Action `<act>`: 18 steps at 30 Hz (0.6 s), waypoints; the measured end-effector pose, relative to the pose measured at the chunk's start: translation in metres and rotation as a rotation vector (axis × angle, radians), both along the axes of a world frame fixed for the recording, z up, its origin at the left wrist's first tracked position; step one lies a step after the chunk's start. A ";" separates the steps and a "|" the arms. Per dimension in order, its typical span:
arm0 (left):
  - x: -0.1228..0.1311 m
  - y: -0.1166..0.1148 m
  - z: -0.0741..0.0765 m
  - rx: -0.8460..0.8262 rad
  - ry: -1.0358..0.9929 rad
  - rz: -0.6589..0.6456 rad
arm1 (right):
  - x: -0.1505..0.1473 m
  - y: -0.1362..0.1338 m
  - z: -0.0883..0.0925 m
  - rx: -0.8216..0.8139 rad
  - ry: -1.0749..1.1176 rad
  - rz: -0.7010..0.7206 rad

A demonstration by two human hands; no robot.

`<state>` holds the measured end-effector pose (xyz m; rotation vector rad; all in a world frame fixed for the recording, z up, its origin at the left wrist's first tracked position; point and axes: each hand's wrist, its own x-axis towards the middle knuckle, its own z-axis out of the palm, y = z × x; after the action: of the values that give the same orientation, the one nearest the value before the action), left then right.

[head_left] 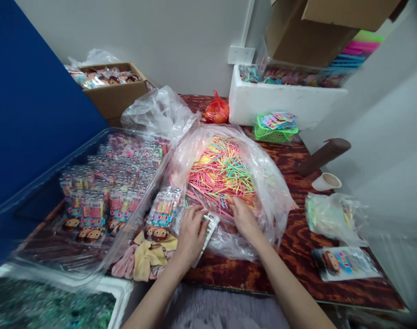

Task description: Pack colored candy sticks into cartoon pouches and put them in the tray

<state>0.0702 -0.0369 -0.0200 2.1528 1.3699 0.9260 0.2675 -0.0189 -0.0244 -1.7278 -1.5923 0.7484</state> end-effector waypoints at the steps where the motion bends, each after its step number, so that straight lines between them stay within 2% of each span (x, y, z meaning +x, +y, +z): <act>1: 0.000 0.000 -0.001 -0.005 -0.003 -0.002 | -0.005 -0.002 -0.001 -0.036 -0.145 0.041; 5: 0.003 -0.001 0.000 -0.017 -0.004 -0.016 | -0.032 0.003 0.003 -0.194 -0.586 0.097; 8: 0.003 -0.001 0.004 -0.022 -0.024 -0.012 | -0.044 0.012 0.008 -0.269 -0.676 0.127; 11: -0.002 -0.002 0.008 -0.032 -0.052 0.014 | -0.038 0.018 0.007 -0.273 -0.666 0.183; 14: -0.007 -0.004 0.011 -0.048 -0.060 0.043 | -0.021 0.022 -0.002 -0.235 -0.494 0.175; 18: -0.011 -0.005 0.013 -0.070 -0.057 0.048 | -0.004 0.026 -0.009 -0.197 0.094 0.024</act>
<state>0.0592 -0.0418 -0.0069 2.0349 1.4108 0.9353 0.2639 0.0069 -0.0339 -1.7850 -1.5202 1.0132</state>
